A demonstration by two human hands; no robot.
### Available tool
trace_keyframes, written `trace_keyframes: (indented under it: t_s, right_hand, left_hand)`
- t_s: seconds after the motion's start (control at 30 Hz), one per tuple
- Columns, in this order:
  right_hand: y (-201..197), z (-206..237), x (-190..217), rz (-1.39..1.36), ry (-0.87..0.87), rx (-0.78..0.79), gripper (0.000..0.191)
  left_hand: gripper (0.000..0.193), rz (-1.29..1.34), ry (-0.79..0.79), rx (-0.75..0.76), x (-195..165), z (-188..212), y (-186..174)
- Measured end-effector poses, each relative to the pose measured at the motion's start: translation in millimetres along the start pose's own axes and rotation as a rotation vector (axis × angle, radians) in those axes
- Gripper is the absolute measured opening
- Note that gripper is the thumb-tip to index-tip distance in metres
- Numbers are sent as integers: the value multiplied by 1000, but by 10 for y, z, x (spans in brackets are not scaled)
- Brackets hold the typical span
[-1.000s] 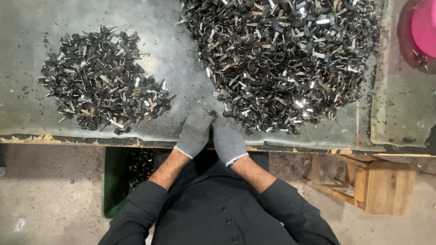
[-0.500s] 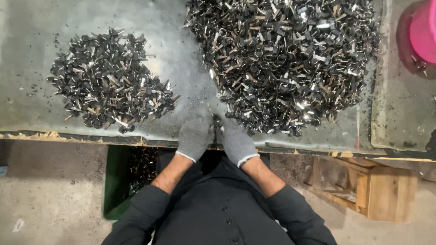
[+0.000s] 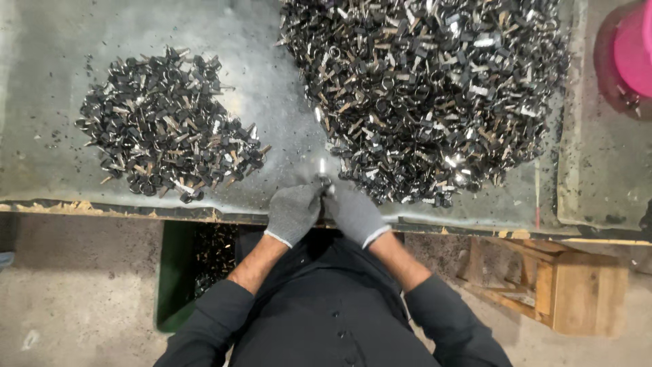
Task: The person, wearing gray gloves, sits at a workbench and sorts small black metal components one at a time from a large pile on the table, placing selected pieces into a separate smaller pile in front of them. They continue this pick-and-place sorting throughout the episode.
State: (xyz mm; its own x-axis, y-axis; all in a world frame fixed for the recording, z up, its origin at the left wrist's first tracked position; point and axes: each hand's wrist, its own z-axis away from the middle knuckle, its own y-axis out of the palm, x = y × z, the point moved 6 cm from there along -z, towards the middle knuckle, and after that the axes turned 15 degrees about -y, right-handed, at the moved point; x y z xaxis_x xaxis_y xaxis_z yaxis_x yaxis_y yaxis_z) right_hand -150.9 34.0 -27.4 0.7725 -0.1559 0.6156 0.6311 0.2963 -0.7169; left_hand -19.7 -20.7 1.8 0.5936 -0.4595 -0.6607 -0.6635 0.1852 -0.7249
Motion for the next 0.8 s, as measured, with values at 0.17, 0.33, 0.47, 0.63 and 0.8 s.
trace_keyframes:
  t_s: [0.17, 0.33, 0.47, 0.63, 0.8]
  right_hand:
    - [-36, -22, 72, 203, 43, -42, 40]
    - [-187, 191, 214, 115, -53, -97, 53]
    - [-155, 226, 411, 300, -205, 10, 42]
    - [-80, 82, 359, 362, -111, -37, 67]
    - [-83, 271, 85, 144, 19, -89, 34]
  left_hand:
    - [4, -132, -98, 49, 25, -8, 52]
    - [12, 143, -206, 173, 83, -49, -26]
    - [45, 200, 212, 1, -125, -276, -237]
    - [38, -209, 130, 424, -140, -513, 98]
    - [24, 102, -196, 335, 39, -335, 14]
